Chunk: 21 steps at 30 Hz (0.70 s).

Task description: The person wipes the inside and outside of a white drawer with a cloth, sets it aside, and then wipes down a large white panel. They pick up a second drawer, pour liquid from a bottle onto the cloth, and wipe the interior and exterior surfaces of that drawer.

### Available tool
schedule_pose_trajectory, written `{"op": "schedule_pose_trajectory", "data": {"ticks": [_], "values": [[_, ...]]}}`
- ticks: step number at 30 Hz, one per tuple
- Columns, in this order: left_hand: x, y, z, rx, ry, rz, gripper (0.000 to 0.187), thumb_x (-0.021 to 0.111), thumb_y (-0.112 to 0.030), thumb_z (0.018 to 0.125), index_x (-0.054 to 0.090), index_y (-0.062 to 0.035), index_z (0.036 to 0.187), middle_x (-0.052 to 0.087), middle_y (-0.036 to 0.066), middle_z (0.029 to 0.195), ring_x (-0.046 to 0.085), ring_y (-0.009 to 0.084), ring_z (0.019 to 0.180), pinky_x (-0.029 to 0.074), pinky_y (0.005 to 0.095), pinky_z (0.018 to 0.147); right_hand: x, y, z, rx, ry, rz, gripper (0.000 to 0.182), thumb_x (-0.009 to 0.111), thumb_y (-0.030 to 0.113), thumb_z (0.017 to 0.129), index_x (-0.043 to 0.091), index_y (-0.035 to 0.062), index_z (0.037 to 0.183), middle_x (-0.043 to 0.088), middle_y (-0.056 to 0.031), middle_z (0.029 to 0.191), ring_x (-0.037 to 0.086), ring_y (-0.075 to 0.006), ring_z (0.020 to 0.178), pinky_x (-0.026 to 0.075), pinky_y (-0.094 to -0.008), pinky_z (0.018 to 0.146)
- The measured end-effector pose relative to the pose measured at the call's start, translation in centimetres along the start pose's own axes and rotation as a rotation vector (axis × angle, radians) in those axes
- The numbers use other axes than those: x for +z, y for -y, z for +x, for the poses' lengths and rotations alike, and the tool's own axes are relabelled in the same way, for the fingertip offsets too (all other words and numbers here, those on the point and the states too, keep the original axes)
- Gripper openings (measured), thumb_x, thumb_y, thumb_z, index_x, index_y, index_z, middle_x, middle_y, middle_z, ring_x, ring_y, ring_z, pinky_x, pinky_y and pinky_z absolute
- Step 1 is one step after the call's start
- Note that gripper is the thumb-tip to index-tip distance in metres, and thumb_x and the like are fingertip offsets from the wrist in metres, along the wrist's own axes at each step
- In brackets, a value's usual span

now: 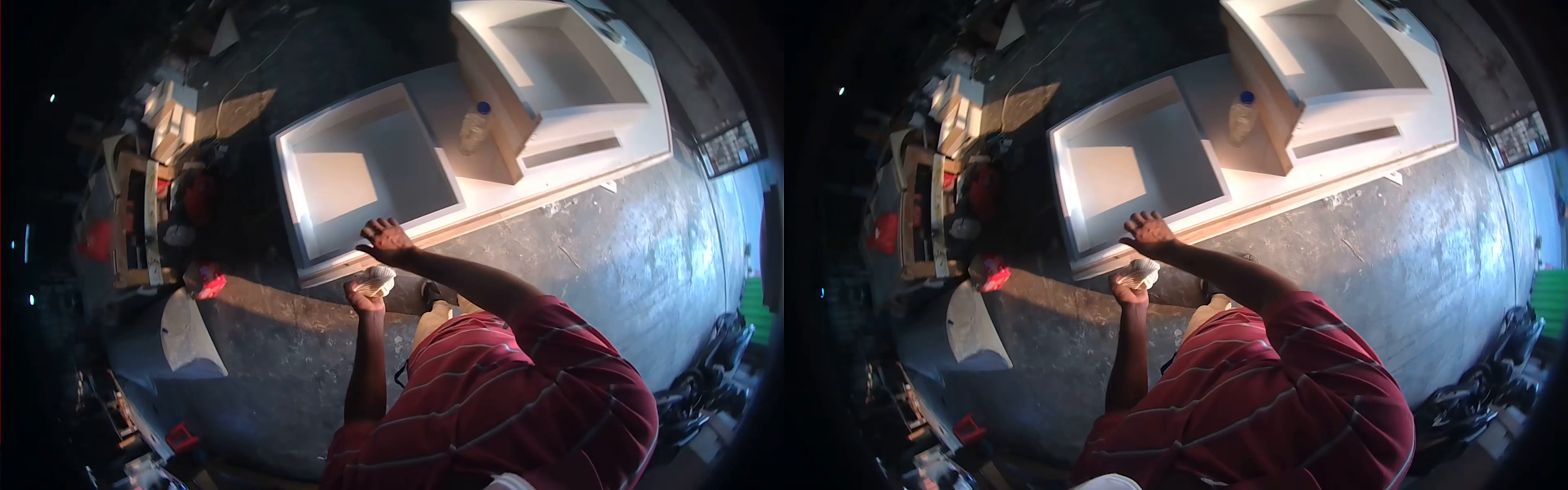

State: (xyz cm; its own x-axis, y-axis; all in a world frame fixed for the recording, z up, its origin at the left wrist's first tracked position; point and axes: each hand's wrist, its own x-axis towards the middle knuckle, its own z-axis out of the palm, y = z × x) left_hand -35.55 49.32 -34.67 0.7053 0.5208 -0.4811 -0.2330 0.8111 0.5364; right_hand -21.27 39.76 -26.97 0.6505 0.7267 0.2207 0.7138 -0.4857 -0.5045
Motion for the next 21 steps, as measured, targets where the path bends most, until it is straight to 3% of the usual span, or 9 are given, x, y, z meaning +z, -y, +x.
{"op": "schedule_pose_trajectory", "data": {"ticks": [2,4,6,7,8,14,15,18,21], "values": [[9.5,0.1,-5.6,-0.086,0.01,0.095,0.031,0.044,-0.024,0.082,0.057,-0.0023,0.1,0.062,0.01,0.099,0.061,0.0236,0.093,0.05,0.0369,0.082,-2.1,0.3,-3.4,0.051,-0.046,0.333,0.047,0.045,0.049,0.089,0.054,0.0055,0.104,0.054,-0.0166,0.107,0.05,-0.0342,0.104,0.039,-0.0444,0.09],[3.6,2.9,-1.8,-0.317,0.491,-0.032,0.024,0.042,-0.017,0.084,0.059,-0.0058,0.098,0.063,0.007,0.094,0.062,0.017,0.087,0.052,0.0324,0.075,-4.0,-0.1,-7.5,0.113,-0.023,0.54,0.049,0.044,0.049,0.09,0.056,0.0049,0.11,0.054,-0.019,0.111,0.05,-0.0359,0.107,0.042,-0.0453,0.089],[1.7,5.7,-0.9,-0.452,0.738,-0.057,0.02,0.042,-0.015,0.089,0.059,-0.0089,0.097,0.062,0.002,0.09,0.061,0.0084,0.078,0.053,0.0236,0.066,-4.3,-2.3,-12.0,0.007,-0.12,0.416,0.044,0.052,0.043,0.087,0.057,0.0059,0.11,0.056,-0.0161,0.111,0.052,-0.0351,0.103,0.044,-0.0431,0.089],[4.4,6.6,-2.2,-0.556,0.405,0.185,0.019,0.044,-0.022,0.092,0.059,-0.0112,0.096,0.061,-0.001,0.089,0.059,0.003,0.071,0.051,0.0162,0.059,-4.7,-3.8,-14.0,0.046,-0.166,0.406,0.044,0.052,0.043,0.087,0.057,0.0059,0.11,0.056,-0.0161,0.111,0.052,-0.0351,0.103,0.044,-0.0431,0.089],[9.0,9.0,-5.6,-0.462,0.147,0.413,0.017,0.046,-0.022,0.093,0.058,-0.0123,0.099,0.061,-0.001,0.09,0.059,0.0039,0.07,0.051,0.0164,0.059,-5.3,-5.2,-15.9,0.014,-0.158,0.355,0.043,0.055,0.038,0.084,0.056,0.0059,0.113,0.054,-0.0142,0.113,0.051,-0.0335,0.101,0.044,-0.0407,0.087],[13.5,21.8,-10.9,-0.521,0.287,0.762,0.017,0.043,-0.016,0.092,0.054,-0.0143,0.105,0.058,0.005,0.105,0.059,0.0173,0.094,0.052,0.0316,0.078,-12.7,-13.2,-29.7,0.128,-0.186,0.363,0.054,0.063,0.03,0.078,0.047,0.0075,0.124,0.053,-0.0115,0.114,0.052,-0.0325,0.091,0.047,-0.0404,0.081],[14.8,24.4,-12.3,-0.523,0.335,0.873,0.022,0.036,-0.026,0.097,0.051,-0.0138,0.108,0.056,0.005,0.11,0.056,0.0188,0.102,0.048,0.0352,0.086,-14.1,-14.4,-32.2,0.217,-0.217,0.375,0.057,0.062,0.032,0.079,0.044,0.0086,0.127,0.052,-0.0132,0.113,0.054,-0.0349,0.088,0.048,-0.0423,0.078],[18.2,33.0,-16.2,-0.623,0.359,1.015,0.022,0.036,-0.031,0.098,0.051,-0.0147,0.102,0.057,0.003,0.103,0.057,0.0168,0.095,0.05,0.0331,0.081,-18.7,-16.8,-39.5,0.581,-0.18,0.44,0.062,0.063,0.035,0.08,0.036,0.0115,0.131,0.052,-0.0172,0.104,0.059,-0.0413,0.079,0.05,-0.0471,0.07],[20.7,39.9,-19.5,-0.615,0.515,1.155,0.028,0.038,-0.037,0.098,0.05,-0.0125,0.098,0.058,0.003,0.093,0.059,0.0158,0.086,0.051,0.031,0.071,-22.3,-20.1,-46.4,0.694,-0.262,0.442,0.054,0.058,0.042,0.083,0.042,0.0114,0.126,0.057,-0.0196,0.101,0.06,-0.0395,0.077,0.05,-0.0458,0.067]]}}
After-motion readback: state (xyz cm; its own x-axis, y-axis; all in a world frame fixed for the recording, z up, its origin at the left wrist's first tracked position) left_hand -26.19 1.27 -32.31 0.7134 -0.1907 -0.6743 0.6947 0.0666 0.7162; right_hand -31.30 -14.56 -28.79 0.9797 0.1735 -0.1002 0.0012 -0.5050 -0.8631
